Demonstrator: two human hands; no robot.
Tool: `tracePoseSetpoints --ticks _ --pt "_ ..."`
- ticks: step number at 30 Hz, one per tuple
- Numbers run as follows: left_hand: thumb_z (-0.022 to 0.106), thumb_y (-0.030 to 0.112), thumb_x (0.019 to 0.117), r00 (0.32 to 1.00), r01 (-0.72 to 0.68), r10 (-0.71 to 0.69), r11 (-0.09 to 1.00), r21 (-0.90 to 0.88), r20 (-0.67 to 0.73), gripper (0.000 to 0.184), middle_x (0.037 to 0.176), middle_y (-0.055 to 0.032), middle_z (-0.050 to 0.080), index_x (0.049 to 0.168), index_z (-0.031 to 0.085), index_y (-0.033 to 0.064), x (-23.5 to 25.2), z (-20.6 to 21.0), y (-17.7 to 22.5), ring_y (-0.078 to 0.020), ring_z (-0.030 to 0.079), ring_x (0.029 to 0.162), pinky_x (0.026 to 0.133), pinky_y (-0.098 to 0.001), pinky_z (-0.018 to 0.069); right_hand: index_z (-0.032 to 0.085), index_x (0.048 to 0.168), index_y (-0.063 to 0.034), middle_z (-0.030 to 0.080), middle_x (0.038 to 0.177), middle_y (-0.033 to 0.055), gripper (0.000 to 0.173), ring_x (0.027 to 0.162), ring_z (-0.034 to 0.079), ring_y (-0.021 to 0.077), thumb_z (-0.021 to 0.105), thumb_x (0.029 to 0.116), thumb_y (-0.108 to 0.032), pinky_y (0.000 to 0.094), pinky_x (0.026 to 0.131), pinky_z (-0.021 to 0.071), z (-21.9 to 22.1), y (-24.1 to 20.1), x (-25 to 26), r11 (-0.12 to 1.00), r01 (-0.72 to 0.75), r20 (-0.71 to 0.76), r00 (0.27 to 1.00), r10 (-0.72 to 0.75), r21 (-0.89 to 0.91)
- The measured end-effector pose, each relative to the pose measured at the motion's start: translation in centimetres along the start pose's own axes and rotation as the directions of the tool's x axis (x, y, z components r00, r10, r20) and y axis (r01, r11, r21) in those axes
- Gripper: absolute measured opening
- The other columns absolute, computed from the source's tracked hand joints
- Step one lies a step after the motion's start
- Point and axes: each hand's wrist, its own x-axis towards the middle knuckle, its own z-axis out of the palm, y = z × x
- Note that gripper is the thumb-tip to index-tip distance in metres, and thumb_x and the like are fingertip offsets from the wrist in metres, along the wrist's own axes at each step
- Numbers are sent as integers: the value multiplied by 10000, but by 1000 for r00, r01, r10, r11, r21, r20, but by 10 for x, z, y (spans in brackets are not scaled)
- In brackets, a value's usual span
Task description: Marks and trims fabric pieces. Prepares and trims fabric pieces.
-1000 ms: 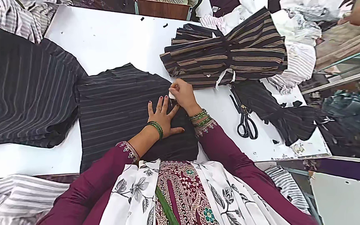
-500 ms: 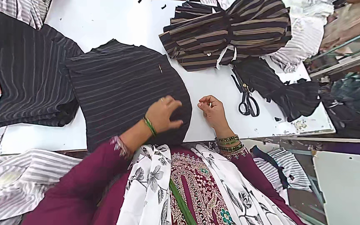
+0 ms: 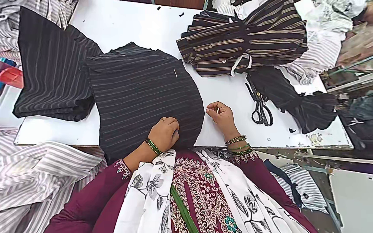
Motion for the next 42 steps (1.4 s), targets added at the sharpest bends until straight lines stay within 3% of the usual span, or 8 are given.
tracePoseSetpoints --ticks 6,12,18,22,26,30,34,42 --pt "691 403 920 975 82 -98 993 88 199 554 1379 -215 602 1315 627 20 13 -5 14 -432 568 1264 965 -583 480 667 953 0 523 699 -32 60 550 430 -1 646 926 -50 167 534 377 0 1 0 1000 21 -7 1000 -21 -5" --pt "535 89 959 992 119 -123 965 -233 -5 247 1105 -196 726 1024 726 -53 17 -5 3 -319 699 1055 922 -497 542 668 940 2 526 691 -37 56 545 426 -13 650 921 -47 156 528 371 0 2 1 1000 19 -27 999 -18 13" --pt "397 -43 1028 718 365 -646 33 -930 259 354 651 19 662 759 560 119 -8 -63 -48 -76 662 592 637 -242 594 682 947 -2 532 683 -59 61 545 433 -37 655 914 -47 132 528 369 0 2 0 999 26 -24 999 -25 47" --pt "547 -13 996 591 488 -768 583 -649 -246 65 913 -64 632 1018 608 -5 -20 -81 -79 -134 639 802 766 -342 566 698 946 -24 588 717 -79 78 568 469 -55 641 920 -70 130 549 402 0 3 2 996 29 2 1000 -30 90" --pt "617 48 922 819 322 -262 946 31 -511 337 1386 -343 531 1211 601 -125 -10 -81 -99 -504 483 1342 1104 -633 389 716 931 -11 626 797 -64 104 625 494 -66 625 902 -51 120 587 422 4 -13 14 988 134 126 982 -143 76" --pt "645 243 983 991 128 -132 977 172 15 285 1161 -229 687 1104 715 -5 21 -42 -24 -422 684 1068 844 -628 540 760 893 8 701 886 113 160 843 653 163 611 875 -48 329 762 530 27 -40 39 843 521 418 801 -428 -136" --pt "524 336 1065 821 179 -243 969 172 517 492 1440 -284 496 1401 509 -23 41 -25 17 -460 563 1268 976 -631 473 746 908 18 684 877 133 144 804 640 211 613 857 -1 378 717 524 35 -47 56 852 491 396 830 -393 -184" --pt "418 127 1058 978 -170 206 883 -438 34 309 1216 -273 656 1083 600 -122 32 9 -36 -279 674 1136 1004 -371 513 744 929 3 679 898 47 162 811 582 26 590 891 -33 207 737 470 13 -32 51 960 264 413 888 -202 -99"
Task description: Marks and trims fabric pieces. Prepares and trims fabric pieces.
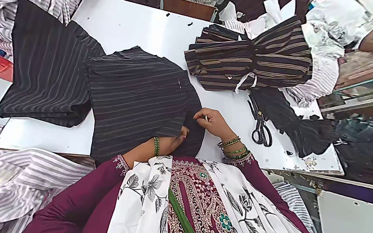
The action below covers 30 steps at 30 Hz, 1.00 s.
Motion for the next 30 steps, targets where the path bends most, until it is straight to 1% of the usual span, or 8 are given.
tracePoseSetpoints --ticks 2,7,11,14,16,21,27,30 --pt "392 129 1078 985 160 -165 982 -98 -44 311 1382 -206 583 1265 534 -75 -2 -7 0 -154 682 1042 882 -285 557 749 956 10 703 930 96 177 878 626 99 604 933 -88 290 811 495 2 -2 1 997 -57 92 994 62 -57" --pt "654 56 920 990 46 -1 951 307 -142 230 1083 -262 699 1104 640 -82 5 -4 2 -393 702 1029 936 -494 539 711 936 11 663 853 146 346 833 618 265 679 986 -330 494 793 477 22 -33 16 913 -331 116 924 366 -240" --pt "844 325 795 964 190 -112 926 326 -243 627 1344 -270 610 1232 613 -59 1 -9 -2 -444 606 1243 986 -607 495 700 981 43 679 973 205 266 983 644 345 613 1002 -208 526 871 476 31 -41 21 891 -321 130 917 377 -320" --pt "553 660 920 928 336 -209 827 451 -309 879 1516 -196 521 1460 502 -31 -5 -15 -11 -413 401 1472 1163 -684 255 684 946 45 665 923 185 257 908 635 319 586 993 -189 498 807 475 32 -36 16 905 -295 115 932 343 -305" --pt "419 525 1037 926 376 -277 755 537 -258 678 1573 -131 477 1486 513 26 -7 -17 -10 -379 335 1517 1173 -699 188 693 946 45 678 930 190 275 923 651 329 583 999 -202 507 813 484 33 -36 14 899 -290 108 934 341 -328" --pt "565 358 1038 877 421 -478 729 540 -39 558 1650 -117 354 1508 500 64 17 -33 5 -352 172 1576 1208 -669 91 675 1012 22 678 981 187 258 952 656 331 610 990 -226 520 821 489 30 -38 19 871 -323 94 920 381 -371" --pt "735 381 909 941 335 -269 824 457 -205 691 1495 -185 540 1441 535 -12 21 -27 -15 -376 388 1484 1194 -615 248 745 1167 -35 643 942 167 299 748 643 296 681 881 -90 459 629 536 42 -15 18 926 10 -104 993 -54 -379" --pt "717 506 895 935 355 -310 778 518 -174 940 1596 -207 413 1563 337 -35 18 -25 -11 -362 311 1529 1213 -604 206 768 908 -14 634 842 153 116 694 647 289 673 868 -67 430 566 528 49 -11 21 887 146 -108 971 -213 -439"
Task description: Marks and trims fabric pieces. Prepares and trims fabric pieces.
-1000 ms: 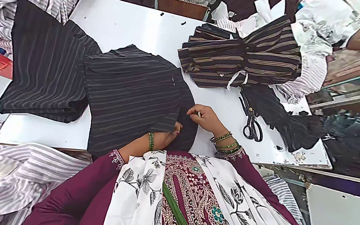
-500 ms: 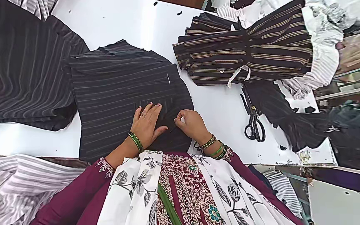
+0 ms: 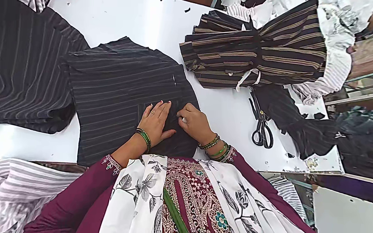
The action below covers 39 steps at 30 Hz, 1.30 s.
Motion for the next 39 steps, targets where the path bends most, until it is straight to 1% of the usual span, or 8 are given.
tracePoseSetpoints --ticks 4,8,11,14,18,26,31,39 --pt "583 677 898 990 -74 60 992 104 130 1002 1683 -183 246 1592 316 4 -3 -3 0 -370 157 1578 1196 -688 115 749 855 -10 643 811 144 136 684 656 284 625 870 -63 419 560 529 -6 0 -6 998 66 2 998 -66 7" --pt "486 744 921 939 -94 37 984 153 341 972 1723 -99 145 1622 293 99 2 -11 4 -342 17 1596 1194 -701 7 768 985 9 691 913 152 225 837 670 252 568 936 -82 417 746 548 -27 7 -18 965 -195 105 978 178 177" --pt "479 771 899 932 -103 44 984 147 360 1005 1721 -100 157 1621 296 97 3 -12 3 -359 19 1594 1190 -711 5 743 894 -15 635 799 68 243 755 582 131 593 952 -197 315 699 465 -42 10 -23 911 -335 193 936 293 242" --pt "442 817 876 924 -127 55 977 169 379 1053 1724 -100 136 1627 276 97 3 -11 3 -366 11 1593 1188 -715 -4 717 1062 49 694 1024 215 431 993 663 342 689 963 -370 526 889 508 -48 -10 -18 911 -403 503 806 311 83" --pt "421 837 864 928 -147 75 974 172 365 1046 1719 -105 161 1625 301 129 2 -11 2 -394 35 1587 1177 -734 9 654 1197 51 668 1141 233 420 1064 653 366 699 958 -291 525 915 498 -42 -31 -18 932 -362 593 749 296 -9" --pt "324 371 1100 946 -202 167 974 102 277 499 1688 -93 276 1544 489 212 -1 -8 -2 -405 116 1578 1167 -748 26 756 1130 -24 685 968 199 321 762 683 321 615 841 -14 443 626 559 -16 -11 -52 990 21 174 984 -46 141" --pt "414 426 1080 949 -199 166 975 102 268 512 1680 -102 294 1528 512 197 1 -8 -1 -412 144 1572 1161 -758 42 775 1184 -111 678 984 195 375 761 678 301 637 847 -23 412 619 563 -6 -4 -52 987 119 8 993 -121 104" --pt "386 325 1091 949 -210 179 973 97 259 476 1669 -92 326 1524 514 174 -1 -8 -3 -393 183 1568 1174 -736 72 779 901 -95 682 891 144 209 808 664 292 579 959 -84 371 667 543 -21 8 -65 963 256 43 965 -260 88"
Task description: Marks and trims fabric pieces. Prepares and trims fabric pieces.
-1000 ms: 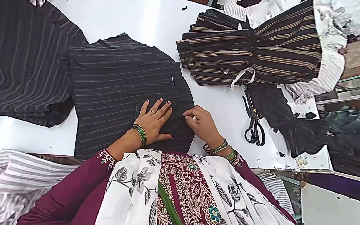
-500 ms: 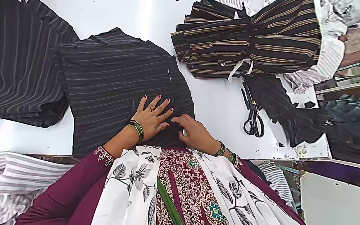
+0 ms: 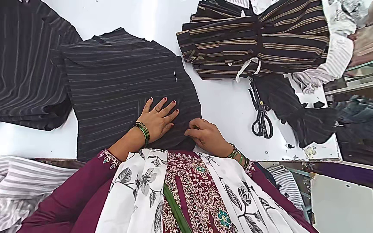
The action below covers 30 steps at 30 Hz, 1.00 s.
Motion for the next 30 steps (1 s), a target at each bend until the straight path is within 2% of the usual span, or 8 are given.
tracePoseSetpoints --ticks 11,16,18,21,23,25,28,30 --pt "535 119 1006 930 -10 -45 989 -147 -366 290 1344 -126 684 1148 772 29 4 15 9 -367 565 1354 1126 -663 329 786 969 -32 688 958 189 223 861 683 333 569 918 -20 463 726 554 -25 -5 10 968 -240 322 924 205 73" --pt "531 149 982 904 -116 48 984 -136 -426 296 1277 -115 719 1062 798 49 4 22 1 -356 600 1314 1105 -644 372 786 973 -42 656 832 128 189 686 644 246 621 891 -82 380 577 530 -3 5 29 973 -227 -93 970 224 -27" --pt "549 186 975 905 -140 69 980 -141 -419 295 1281 -120 716 1060 798 53 5 23 -2 -358 595 1319 1113 -643 364 797 1024 -46 649 860 137 197 700 647 257 674 871 -70 392 566 533 6 9 42 975 -214 -109 972 207 -59" --pt "552 296 987 939 -103 66 991 -91 -338 409 1410 -136 636 1250 717 30 0 20 -2 -352 525 1395 1139 -639 333 777 875 -13 650 837 150 118 703 660 288 666 848 -42 409 557 533 14 13 49 981 -160 -90 984 151 -107" --pt "472 456 1029 986 -12 12 1000 1 -164 643 1611 -148 417 1498 500 15 -10 13 2 -360 326 1526 1187 -668 198 759 840 -6 646 817 143 131 686 659 283 635 852 -45 392 536 528 14 14 48 982 -127 -97 989 114 -141" --pt "436 549 1012 990 -8 17 998 66 -143 734 1635 -160 370 1525 469 26 -18 15 3 -407 275 1537 1157 -741 140 768 847 -18 650 809 140 142 685 662 283 633 869 -57 393 546 530 13 12 42 978 -157 -73 986 148 -137" --pt "464 534 1010 996 -49 52 998 49 -77 697 1644 -150 357 1534 476 75 -19 13 3 -422 239 1546 1139 -772 93 763 936 -2 674 867 161 159 790 677 309 661 929 -125 486 687 547 -7 6 39 894 -448 122 887 445 -4" --pt "458 533 1033 994 -45 46 999 -9 102 687 1693 -130 247 1593 388 142 -12 1 3 -399 116 1579 1158 -757 11 719 1073 14 671 933 133 230 852 622 235 720 922 -160 433 779 509 -25 12 40 736 -655 230 753 616 173"
